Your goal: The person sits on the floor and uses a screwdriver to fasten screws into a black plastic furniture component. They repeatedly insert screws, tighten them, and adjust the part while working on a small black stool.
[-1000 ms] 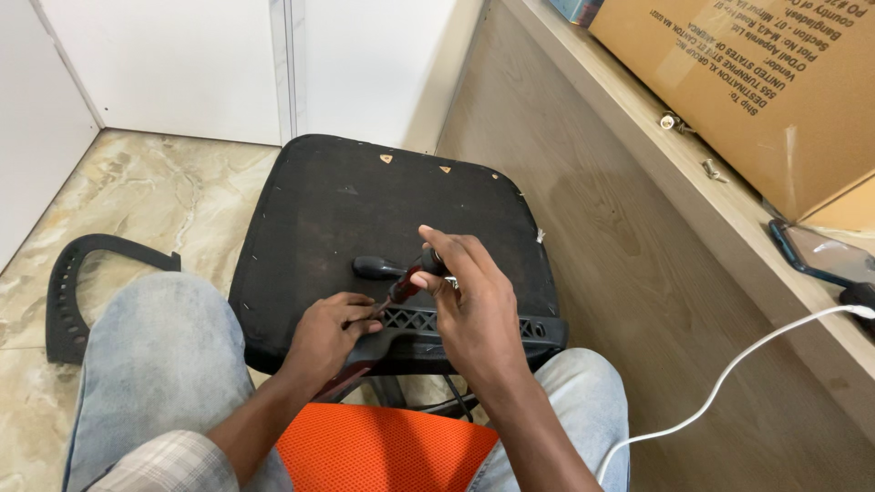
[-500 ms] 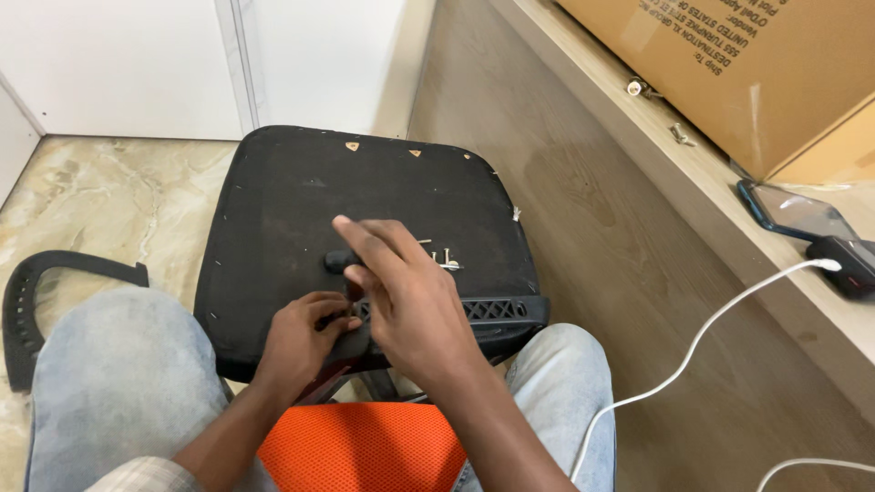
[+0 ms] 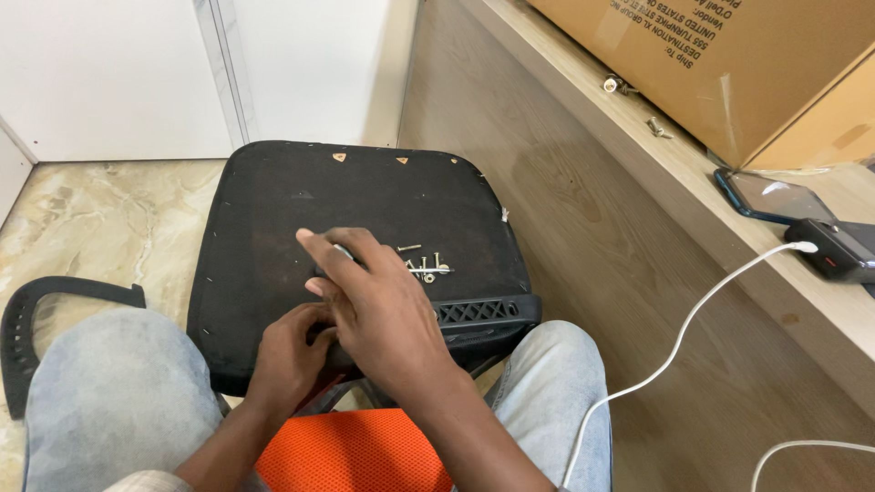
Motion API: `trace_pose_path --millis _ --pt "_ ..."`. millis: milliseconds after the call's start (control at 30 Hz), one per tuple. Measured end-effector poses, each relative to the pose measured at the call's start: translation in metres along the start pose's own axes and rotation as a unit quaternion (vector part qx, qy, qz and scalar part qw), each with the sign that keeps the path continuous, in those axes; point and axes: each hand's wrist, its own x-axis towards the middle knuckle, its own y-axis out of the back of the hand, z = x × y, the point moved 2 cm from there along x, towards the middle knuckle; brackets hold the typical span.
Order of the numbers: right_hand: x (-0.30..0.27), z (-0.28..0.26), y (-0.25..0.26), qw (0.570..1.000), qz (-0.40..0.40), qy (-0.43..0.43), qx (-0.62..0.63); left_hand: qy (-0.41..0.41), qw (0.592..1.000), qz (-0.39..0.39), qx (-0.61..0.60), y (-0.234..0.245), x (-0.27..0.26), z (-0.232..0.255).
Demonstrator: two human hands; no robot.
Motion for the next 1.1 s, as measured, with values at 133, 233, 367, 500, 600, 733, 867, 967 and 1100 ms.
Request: trace_pose_path --millis 133,233,367,500,600,733,867,967,1100 --pt "0.002 -0.007 0.004 0.996 -0.061 0.008 0.068 0.006 0.997 -0.017 0.073 0.001 0.002 0.003" --pt "0.007 -0.01 0.001 0.991 -0.101 -0.08 -0.037 0.017 0.997 -0.029 0.065 0.002 -0.001 0.007" --pt "0.011 -0.01 -0.003 0.992 -0.06 -0.094 -0.051 0.001 0.999 -0.031 0.042 0.005 -0.002 0.011" --pt "0.003 -0.007 -0.003 0.996 0.012 0.084 0.023 -0.026 0.999 -0.031 0.023 0.004 -0.003 0.012" --pt "0.001 -0.001 -0.008 0.998 -0.025 0.007 -0.061 -0.033 0.998 -0.01 0.045 0.005 -0.005 0.015" --pt "0.003 -0.006 -0.007 0.998 -0.007 0.059 -0.036 0.043 0.998 -0.041 -0.014 0.008 -0.005 0.019" --pt "0.001 -0.014 -0.005 0.996 -0.062 0.037 -0.058 0.095 0.992 -0.07 -0.034 0.008 -0.006 0.024" --pt "0.005 -0.009 -0.007 0.973 -0.137 -0.155 -0.099 0.013 0.999 -0.038 -0.003 0.011 -0.006 0.03" --pt "0.007 -0.01 -0.002 0.999 -0.042 -0.004 -0.01 0.09 0.994 -0.041 -0.053 0.01 -0.005 0.028"
